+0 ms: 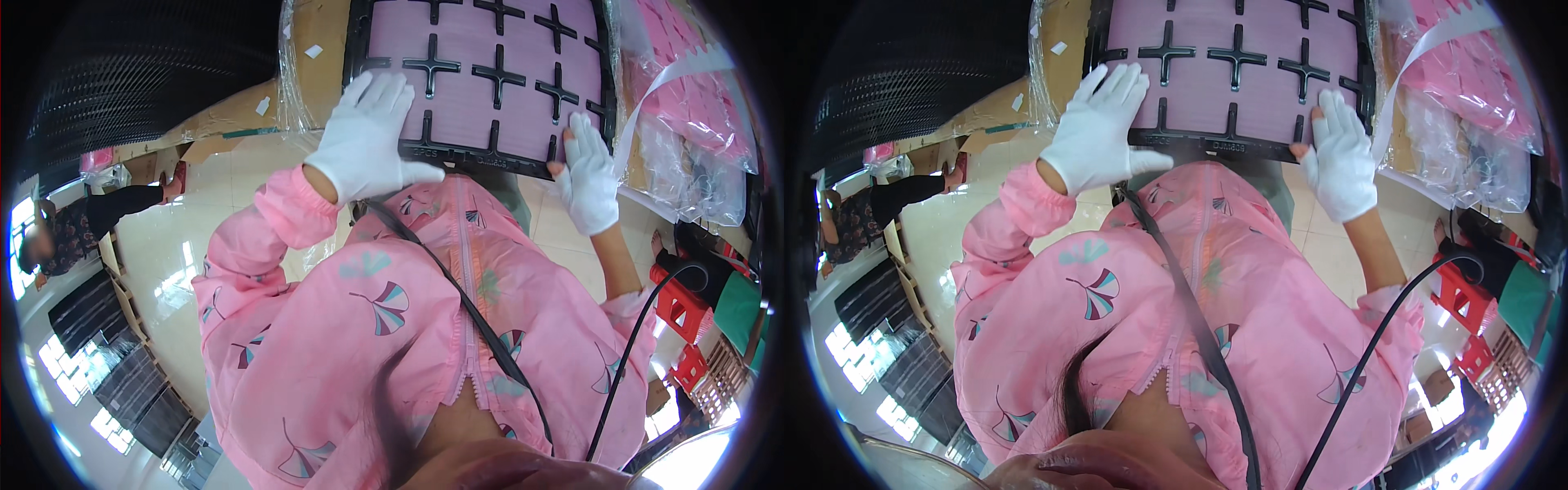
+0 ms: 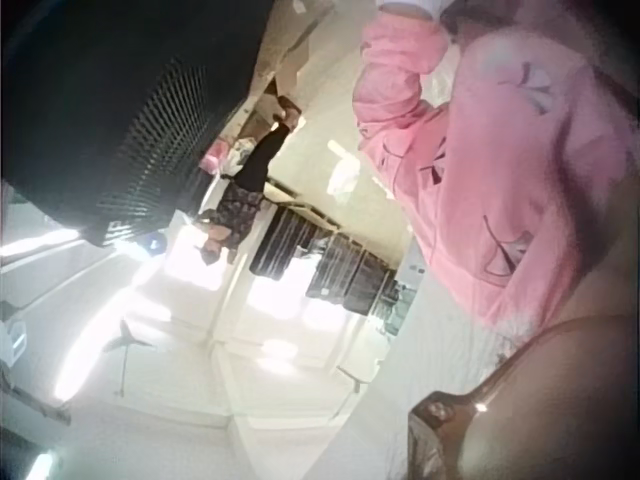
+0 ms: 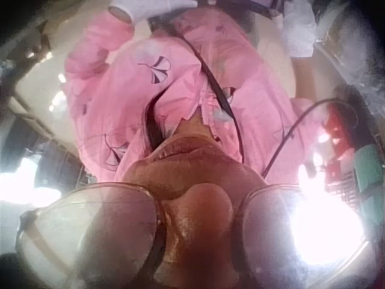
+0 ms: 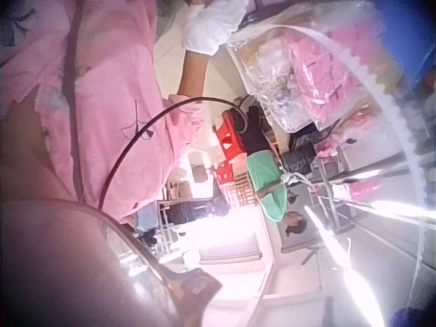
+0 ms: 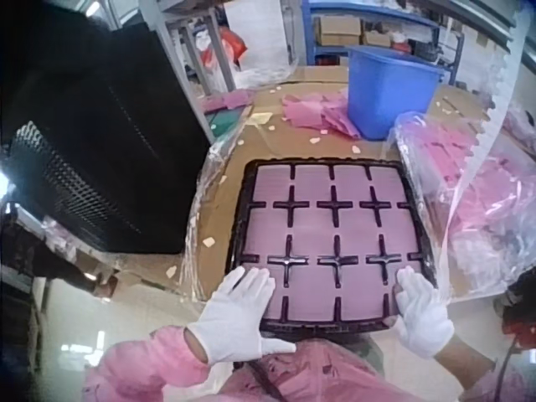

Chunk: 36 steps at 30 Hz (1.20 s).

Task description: Applying protective foam and film to plastic component covers in a factory setting.

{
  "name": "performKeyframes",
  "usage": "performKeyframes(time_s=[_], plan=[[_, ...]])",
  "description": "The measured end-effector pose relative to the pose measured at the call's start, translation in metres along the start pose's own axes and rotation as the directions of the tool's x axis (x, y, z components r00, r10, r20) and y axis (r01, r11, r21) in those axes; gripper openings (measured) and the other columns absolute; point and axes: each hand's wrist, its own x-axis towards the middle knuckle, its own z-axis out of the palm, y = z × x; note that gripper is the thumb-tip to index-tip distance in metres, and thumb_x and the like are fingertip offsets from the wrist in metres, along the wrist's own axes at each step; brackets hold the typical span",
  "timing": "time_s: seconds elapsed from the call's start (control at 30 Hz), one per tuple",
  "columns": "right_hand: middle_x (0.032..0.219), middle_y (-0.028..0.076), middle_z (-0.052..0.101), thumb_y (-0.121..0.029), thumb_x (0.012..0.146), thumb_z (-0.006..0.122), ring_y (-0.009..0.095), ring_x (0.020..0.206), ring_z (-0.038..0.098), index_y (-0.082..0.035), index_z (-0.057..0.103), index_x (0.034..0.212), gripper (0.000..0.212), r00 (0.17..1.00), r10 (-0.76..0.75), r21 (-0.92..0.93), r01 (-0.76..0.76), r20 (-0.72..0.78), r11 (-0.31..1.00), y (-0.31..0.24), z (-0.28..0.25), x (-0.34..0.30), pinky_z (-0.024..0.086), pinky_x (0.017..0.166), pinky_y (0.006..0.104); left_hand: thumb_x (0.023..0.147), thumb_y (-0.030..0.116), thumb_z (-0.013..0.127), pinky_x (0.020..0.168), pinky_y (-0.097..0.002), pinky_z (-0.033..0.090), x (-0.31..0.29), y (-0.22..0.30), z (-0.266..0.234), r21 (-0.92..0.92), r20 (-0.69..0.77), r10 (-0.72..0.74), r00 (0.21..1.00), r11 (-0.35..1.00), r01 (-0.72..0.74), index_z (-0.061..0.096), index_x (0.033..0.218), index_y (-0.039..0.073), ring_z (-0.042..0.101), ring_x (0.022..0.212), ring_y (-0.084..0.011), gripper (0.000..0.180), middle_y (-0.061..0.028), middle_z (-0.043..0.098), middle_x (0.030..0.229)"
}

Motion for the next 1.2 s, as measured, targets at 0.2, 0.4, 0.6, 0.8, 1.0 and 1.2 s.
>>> performKeyframes(time_s=[0.2, 0.4, 0.6, 0.8, 1.0, 1.2], plan=[[0.129, 0.029, 0.046, -0.024, 0.076, 0.064, 0.042, 0.123, 0.042, 0.012, 0.054, 0.109, 0.05, 0.999, -0.047, -0.025, 0.046, -0.008, 0.999, 0.005, 0.003, -0.021, 0.033, 0.102, 0.0474, 0.067, 0.065, 0.063, 0.113, -0.0437, 0.016, -0.022, 0.003, 0.009, -0.021, -0.026, 0.006, 1.0, 1.0, -0.006, 0.042, 0.129, -0.009, 0.034, 0.133, -0.0335, 0.099, -0.0245, 0.043, 0.135], [0.129, 0.028, 0.047, -0.027, 0.075, 0.065, 0.043, 0.123, 0.042, 0.012, 0.054, 0.11, 0.054, 0.999, -0.049, -0.037, 0.049, 0.014, 0.998, 0.002, -0.001, -0.026, 0.033, 0.103, 0.047, 0.067, 0.064, 0.062, 0.113, -0.0428, 0.016, -0.02, 0.001, 0.009, -0.011, -0.027, -0.032, 0.999, 0.999, 0.032, 0.04, 0.13, -0.01, 0.033, 0.133, -0.0323, 0.1, -0.0249, 0.04, 0.138], [0.128, 0.029, 0.047, -0.029, 0.072, 0.067, 0.044, 0.123, 0.042, 0.014, 0.052, 0.112, 0.06, 0.999, -0.029, -0.016, 0.029, 0.013, 0.999, -0.001, -0.002, -0.009, 0.032, 0.104, 0.047, 0.069, 0.067, 0.059, 0.113, -0.0422, 0.016, -0.002, 0.0, -0.001, 0.023, 0.008, -0.017, 1.0, 1.0, 0.016, 0.038, 0.132, -0.01, 0.033, 0.133, -0.0331, 0.102, -0.0248, 0.039, 0.138], [0.123, 0.027, 0.051, -0.014, 0.063, 0.072, 0.042, 0.117, 0.047, 0.011, 0.055, 0.105, 0.052, 0.997, -0.056, 0.049, 0.058, -0.044, 0.997, -0.007, -0.001, -0.035, 0.038, 0.098, 0.0466, 0.066, 0.064, 0.066, 0.112, -0.0432, 0.018, -0.039, 0.016, 0.012, -0.046, -0.008, -0.083, 0.996, 0.995, 0.083, 0.038, 0.131, -0.009, 0.033, 0.133, -0.0338, 0.102, -0.0264, 0.041, 0.136], [0.12, 0.021, 0.057, -0.001, 0.059, 0.071, 0.04, 0.114, 0.052, 0.007, 0.058, 0.101, 0.045, 0.974, -0.093, 0.078, 0.111, -0.205, 0.991, 0.004, 0.013, -0.027, 0.042, 0.096, 0.0443, 0.073, 0.052, 0.067, 0.109, -0.0419, 0.025, -0.046, 0.024, 0.022, 0.008, -0.094, -0.065, 0.993, 0.998, 0.066, 0.043, 0.129, -0.005, 0.044, 0.125, -0.0295, 0.083, -0.0211, 0.05, 0.129], [0.11, 0.021, 0.06, 0.0, 0.058, 0.07, 0.037, 0.102, 0.058, 0.007, 0.057, 0.094, 0.039, 0.944, -0.153, 0.056, 0.176, -0.291, 0.983, 0.0, 0.011, -0.024, 0.047, 0.089, 0.0435, 0.076, 0.035, 0.07, 0.105, -0.0405, 0.031, -0.05, 0.036, 0.023, -0.038, -0.157, 0.007, 0.988, 0.999, -0.013, 0.047, 0.126, 0.0, 0.048, 0.121, -0.0279, 0.066, -0.017, 0.054, 0.125]])
